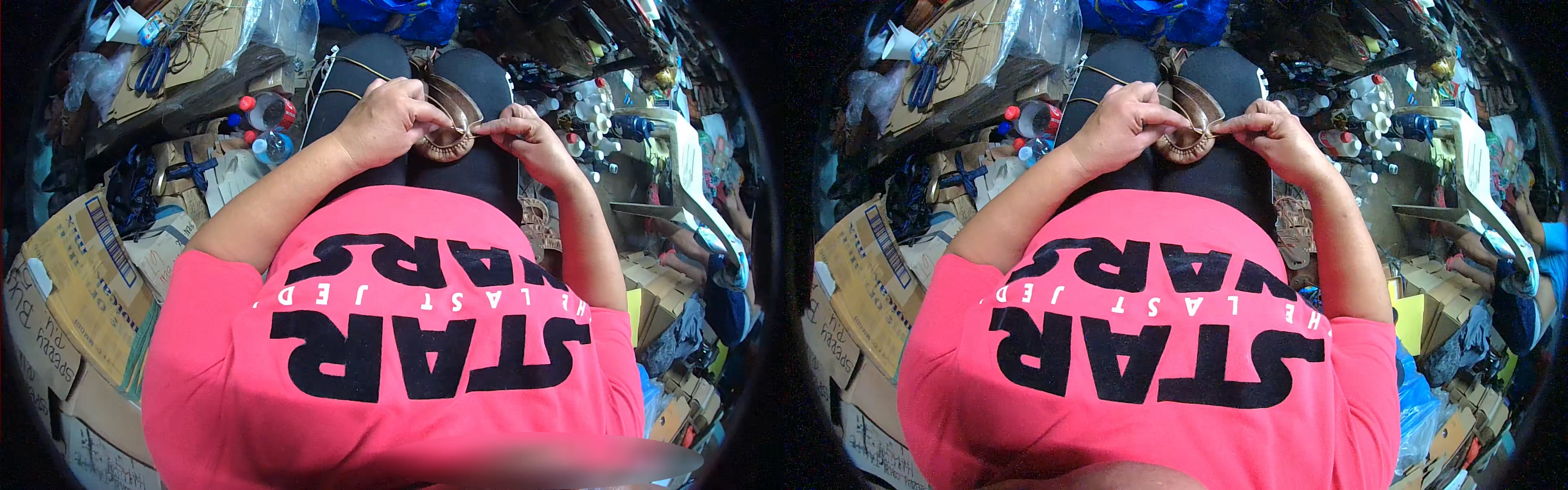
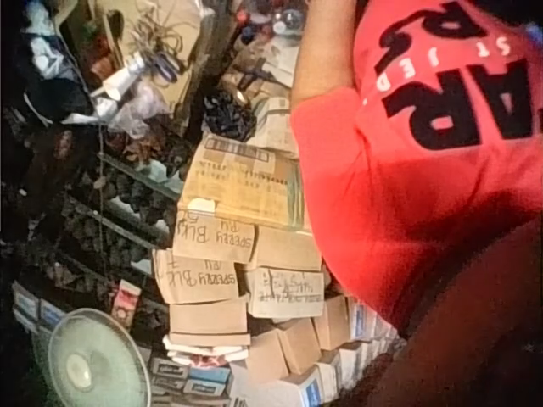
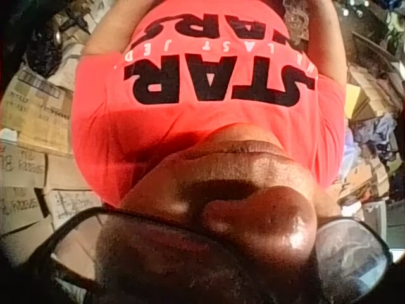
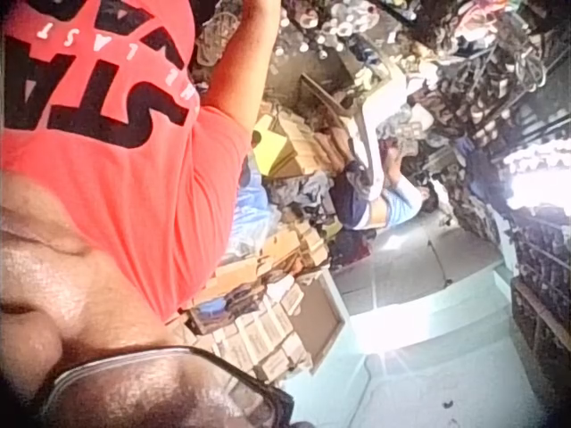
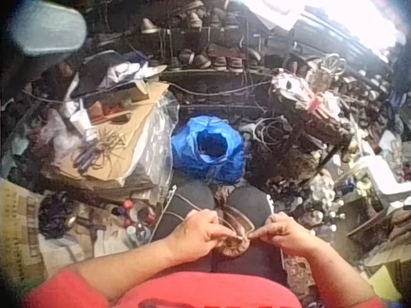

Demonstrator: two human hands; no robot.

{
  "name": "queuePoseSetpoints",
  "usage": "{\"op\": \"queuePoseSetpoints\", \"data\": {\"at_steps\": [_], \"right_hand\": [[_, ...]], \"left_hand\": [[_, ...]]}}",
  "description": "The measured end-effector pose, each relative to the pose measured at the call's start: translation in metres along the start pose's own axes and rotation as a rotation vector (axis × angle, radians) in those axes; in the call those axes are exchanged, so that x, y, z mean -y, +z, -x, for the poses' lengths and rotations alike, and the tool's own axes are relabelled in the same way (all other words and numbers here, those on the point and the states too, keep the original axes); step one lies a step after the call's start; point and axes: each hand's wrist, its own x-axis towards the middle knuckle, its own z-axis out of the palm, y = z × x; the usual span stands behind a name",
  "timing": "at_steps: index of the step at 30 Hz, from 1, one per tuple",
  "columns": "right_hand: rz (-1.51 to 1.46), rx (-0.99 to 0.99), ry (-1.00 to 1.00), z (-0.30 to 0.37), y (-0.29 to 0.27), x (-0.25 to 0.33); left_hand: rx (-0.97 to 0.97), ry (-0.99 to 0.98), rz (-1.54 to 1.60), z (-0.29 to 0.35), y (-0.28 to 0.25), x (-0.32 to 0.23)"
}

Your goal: Threading a cord through the edge of a leather shoe upper component.

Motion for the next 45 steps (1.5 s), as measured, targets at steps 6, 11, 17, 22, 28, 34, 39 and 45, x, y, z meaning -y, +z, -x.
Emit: {"op": "queuePoseSetpoints", "data": {"at_steps": [6, 11, 17, 22, 28, 34, 39, 45], "right_hand": [[-0.138, 0.093, 0.030, -0.005, -0.003, -0.001], [-0.134, 0.120, 0.032, -0.008, -0.006, -0.002], [-0.167, -0.032, 0.064, 0.002, 0.005, 0.006], [-0.217, 0.008, 0.075, -0.001, 0.002, 0.010], [-0.144, 0.046, 0.016, 0.002, -0.002, 0.009], [-0.206, 0.019, 0.096, 0.003, 0.003, 0.014], [-0.420, 0.021, 0.232, -0.001, 0.005, 0.017], [-0.378, -0.028, 0.307, -0.010, 0.011, 0.027]], "left_hand": [[0.094, -0.032, 0.111, -0.012, 0.005, 0.005], [0.183, 0.039, 0.149, -0.026, 0.002, 0.010], [0.080, -0.130, 0.113, -0.004, -0.003, -0.008], [0.079, -0.423, 0.189, -0.018, 0.006, -0.016], [-0.006, -0.355, 0.218, -0.006, 0.005, -0.011], [0.071, -0.337, 0.345, 0.002, 0.003, -0.008], [0.095, -0.413, 0.251, -0.007, 0.011, -0.012], [0.123, -0.477, 0.361, -0.013, 0.028, -0.009]]}}
